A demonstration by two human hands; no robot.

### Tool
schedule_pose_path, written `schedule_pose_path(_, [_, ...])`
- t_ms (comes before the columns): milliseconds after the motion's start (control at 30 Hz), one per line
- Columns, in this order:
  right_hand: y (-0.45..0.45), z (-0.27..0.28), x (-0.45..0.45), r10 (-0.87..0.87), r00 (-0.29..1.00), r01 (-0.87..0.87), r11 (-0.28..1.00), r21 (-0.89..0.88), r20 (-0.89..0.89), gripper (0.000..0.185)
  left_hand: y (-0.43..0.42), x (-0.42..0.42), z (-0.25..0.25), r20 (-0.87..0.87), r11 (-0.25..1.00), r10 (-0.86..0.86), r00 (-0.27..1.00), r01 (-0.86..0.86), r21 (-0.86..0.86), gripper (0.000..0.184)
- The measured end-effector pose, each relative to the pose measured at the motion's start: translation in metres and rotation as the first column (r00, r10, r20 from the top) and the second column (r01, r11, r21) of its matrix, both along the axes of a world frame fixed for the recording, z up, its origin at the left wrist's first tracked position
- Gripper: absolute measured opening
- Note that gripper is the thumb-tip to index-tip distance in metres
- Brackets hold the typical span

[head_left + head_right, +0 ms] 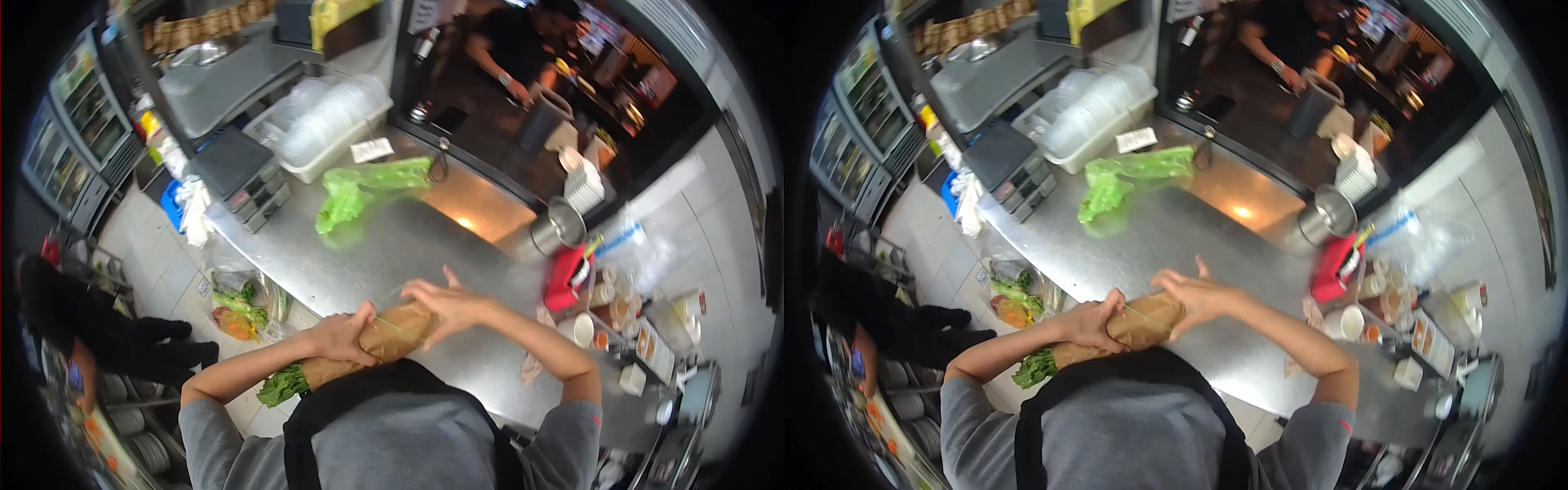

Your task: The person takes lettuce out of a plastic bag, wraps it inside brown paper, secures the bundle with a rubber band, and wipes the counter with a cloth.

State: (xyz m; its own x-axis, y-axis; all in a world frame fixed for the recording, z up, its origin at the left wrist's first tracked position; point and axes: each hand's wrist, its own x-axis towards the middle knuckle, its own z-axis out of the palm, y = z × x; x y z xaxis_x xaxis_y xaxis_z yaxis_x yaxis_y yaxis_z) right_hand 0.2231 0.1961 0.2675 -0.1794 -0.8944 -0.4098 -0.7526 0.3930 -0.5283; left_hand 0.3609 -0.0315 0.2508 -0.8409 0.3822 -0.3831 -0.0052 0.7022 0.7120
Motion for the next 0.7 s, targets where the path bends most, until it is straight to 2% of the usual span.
schedule_pose_path(33, [0.01,-0.001,-0.004,-0.051,0.998,0.05,0.999,-0.018,-0.045,0.103,0.0,0.0,0.003,-0.016,1.0,-0.021,1.0,0.02,-0.024,0.07])
schedule_pose_path(133, [0.026,0.0,-0.015,-0.173,0.985,0.174,0.985,0.006,-0.014,0.104,-0.004,-0.005,0.016,-0.108,0.995,-0.055,0.993,0.047,-0.083,0.066])
schedule_pose_path(233, [0.03,-0.017,-0.018,-0.22,0.965,0.22,0.975,0.013,0.143,0.104,-0.014,-0.007,0.013,-0.159,0.993,-0.086,0.984,0.072,-0.091,0.066])
schedule_pose_path(267, [0.033,-0.03,-0.019,-0.207,0.944,0.219,0.976,-0.017,0.257,0.103,-0.015,-0.007,0.014,-0.185,0.993,-0.096,0.978,0.082,-0.087,0.065])
schedule_pose_path(333, [0.032,-0.059,-0.023,-0.152,0.869,0.219,0.971,-0.091,0.471,0.102,-0.023,-0.008,0.019,-0.236,0.992,-0.11,0.965,0.092,-0.088,0.065])
schedule_pose_path(433, [0.03,-0.089,-0.008,-0.166,0.55,0.38,0.922,-0.069,0.818,0.088,-0.03,-0.011,0.024,-0.204,0.986,-0.14,0.969,0.119,-0.112,0.064])
schedule_pose_path(533, [0.039,-0.121,-0.004,-0.305,0.576,0.252,0.949,0.19,0.758,0.077,-0.041,-0.016,0.017,-0.134,0.987,-0.146,0.98,0.136,-0.086,0.064])
schedule_pose_path(633, [0.042,-0.118,0.003,-0.38,0.48,0.189,0.925,0.33,0.791,0.068,-0.054,-0.021,0.005,-0.062,0.989,-0.145,0.988,0.143,-0.036,0.064])
schedule_pose_path(700, [0.045,-0.13,0.009,-0.397,0.463,0.224,0.918,0.328,0.793,0.065,-0.062,-0.024,-0.001,-0.003,0.991,-0.135,0.991,0.135,-0.016,0.064])
